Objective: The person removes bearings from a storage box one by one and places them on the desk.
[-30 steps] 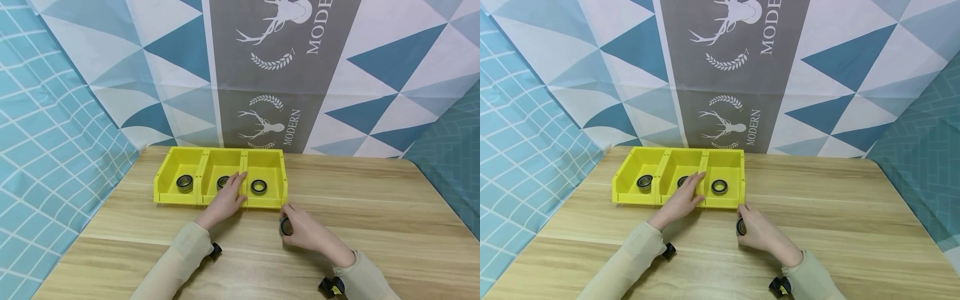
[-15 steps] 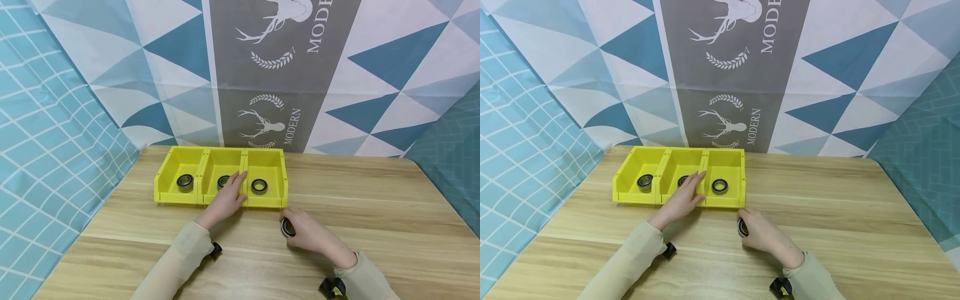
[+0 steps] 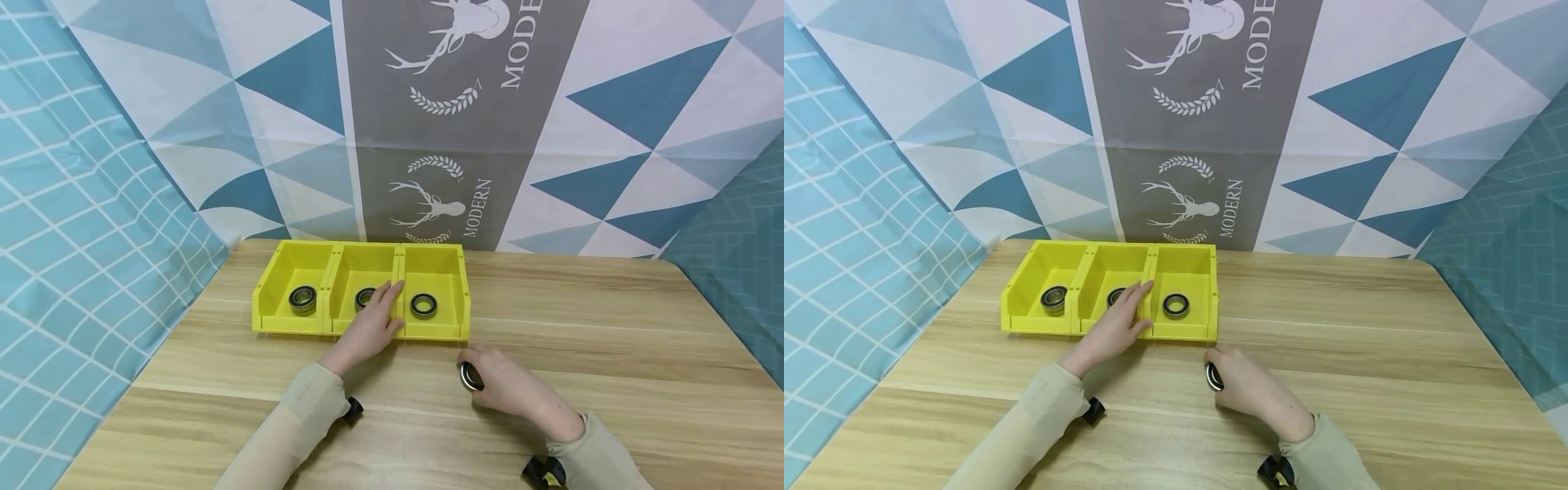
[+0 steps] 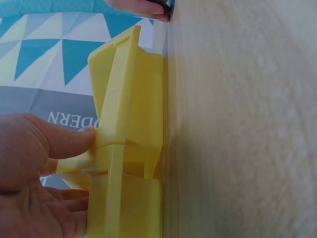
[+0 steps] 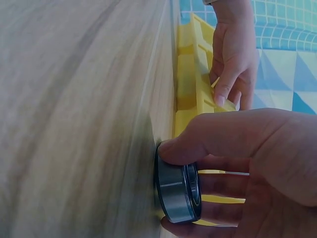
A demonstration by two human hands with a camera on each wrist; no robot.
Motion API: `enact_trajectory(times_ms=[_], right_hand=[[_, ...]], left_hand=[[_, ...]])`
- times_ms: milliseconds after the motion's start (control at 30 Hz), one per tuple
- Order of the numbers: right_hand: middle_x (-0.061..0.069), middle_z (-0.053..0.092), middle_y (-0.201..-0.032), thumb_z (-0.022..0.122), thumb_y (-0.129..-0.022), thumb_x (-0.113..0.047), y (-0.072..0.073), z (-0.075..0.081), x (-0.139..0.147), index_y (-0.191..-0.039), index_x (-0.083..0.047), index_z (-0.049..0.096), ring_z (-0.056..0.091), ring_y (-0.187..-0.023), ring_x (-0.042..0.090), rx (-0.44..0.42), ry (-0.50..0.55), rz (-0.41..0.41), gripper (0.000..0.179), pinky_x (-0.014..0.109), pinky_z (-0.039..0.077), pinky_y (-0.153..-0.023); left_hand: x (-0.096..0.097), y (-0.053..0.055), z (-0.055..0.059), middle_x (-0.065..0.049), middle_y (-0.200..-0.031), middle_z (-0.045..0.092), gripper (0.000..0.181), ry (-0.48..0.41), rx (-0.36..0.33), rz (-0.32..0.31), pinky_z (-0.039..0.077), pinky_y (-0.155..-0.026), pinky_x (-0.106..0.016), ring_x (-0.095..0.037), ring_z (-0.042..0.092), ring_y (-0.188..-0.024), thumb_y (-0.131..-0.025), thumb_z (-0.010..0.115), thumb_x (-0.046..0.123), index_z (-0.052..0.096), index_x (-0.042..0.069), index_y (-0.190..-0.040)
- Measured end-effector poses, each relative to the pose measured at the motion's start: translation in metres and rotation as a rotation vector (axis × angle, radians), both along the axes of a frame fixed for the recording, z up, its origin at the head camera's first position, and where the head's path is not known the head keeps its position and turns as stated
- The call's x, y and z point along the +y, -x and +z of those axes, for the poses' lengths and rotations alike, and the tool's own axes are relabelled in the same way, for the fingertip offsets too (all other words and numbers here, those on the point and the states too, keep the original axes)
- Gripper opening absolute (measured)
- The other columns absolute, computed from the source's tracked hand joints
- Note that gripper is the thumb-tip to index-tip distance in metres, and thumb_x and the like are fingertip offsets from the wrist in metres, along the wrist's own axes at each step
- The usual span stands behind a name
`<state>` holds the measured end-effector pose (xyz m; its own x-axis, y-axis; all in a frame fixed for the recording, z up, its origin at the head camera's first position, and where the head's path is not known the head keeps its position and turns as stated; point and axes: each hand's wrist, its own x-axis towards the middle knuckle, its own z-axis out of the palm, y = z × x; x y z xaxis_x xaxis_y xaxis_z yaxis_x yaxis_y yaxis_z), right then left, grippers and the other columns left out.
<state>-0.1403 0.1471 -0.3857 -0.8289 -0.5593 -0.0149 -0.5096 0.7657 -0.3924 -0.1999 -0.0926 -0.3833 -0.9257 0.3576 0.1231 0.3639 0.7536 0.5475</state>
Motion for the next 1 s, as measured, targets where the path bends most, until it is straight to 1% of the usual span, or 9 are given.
enact_trajectory(times_ms=[167, 400, 767, 1000], right_hand=[[0.001, 0.058, -0.095, 0.069, -0.06, -0.003, -0.0008, -0.0012, 0.0001, -0.102, -0.005, 0.059, 0.053, -0.083, 0.012, -0.004, -0.009, -0.014, 0.043, 0.029, 0.047, -0.068], [0.002, 0.058, -0.095, 0.069, -0.061, -0.004, -0.0021, -0.0018, 0.0006, -0.104, -0.005, 0.059, 0.053, -0.085, 0.015, 0.001, 0.002, -0.015, 0.044, 0.033, 0.048, -0.071], [0.004, 0.057, -0.097, 0.068, -0.064, -0.002, -0.0026, -0.0008, -0.0005, -0.105, -0.003, 0.059, 0.054, -0.087, 0.016, 0.017, -0.018, 0.008, 0.042, 0.034, 0.049, -0.071], [0.006, 0.056, -0.102, 0.068, -0.066, -0.003, -0.0015, 0.0001, 0.0011, -0.108, -0.003, 0.059, 0.055, -0.092, 0.019, 0.008, -0.023, 0.01, 0.044, 0.038, 0.048, -0.076]], left_hand=[[-0.0005, 0.0007, 0.0, -0.017, -0.147, 0.022, 0.067, -0.001, 0.004, 0.0, 0.046, -0.088, -0.042, -0.034, 0.053, -0.111, -0.089, 0.057, 0.018, 0.02, 0.017, -0.145], [-0.0011, -0.0002, 0.0007, -0.02, -0.145, 0.025, 0.067, 0.001, 0.043, -0.01, 0.045, -0.09, -0.044, -0.036, 0.052, -0.11, -0.088, 0.058, 0.017, 0.022, 0.015, -0.145], [-0.001, -0.0007, 0.0003, -0.018, -0.146, 0.025, 0.067, 0.005, 0.034, -0.003, 0.045, -0.089, -0.043, -0.035, 0.053, -0.109, -0.088, 0.058, 0.017, 0.022, 0.015, -0.145], [-0.0006, -0.0012, 0.0012, -0.019, -0.146, 0.024, 0.067, -0.009, 0.017, -0.004, 0.045, -0.09, -0.044, -0.036, 0.053, -0.109, -0.089, 0.058, 0.017, 0.022, 0.015, -0.145]])
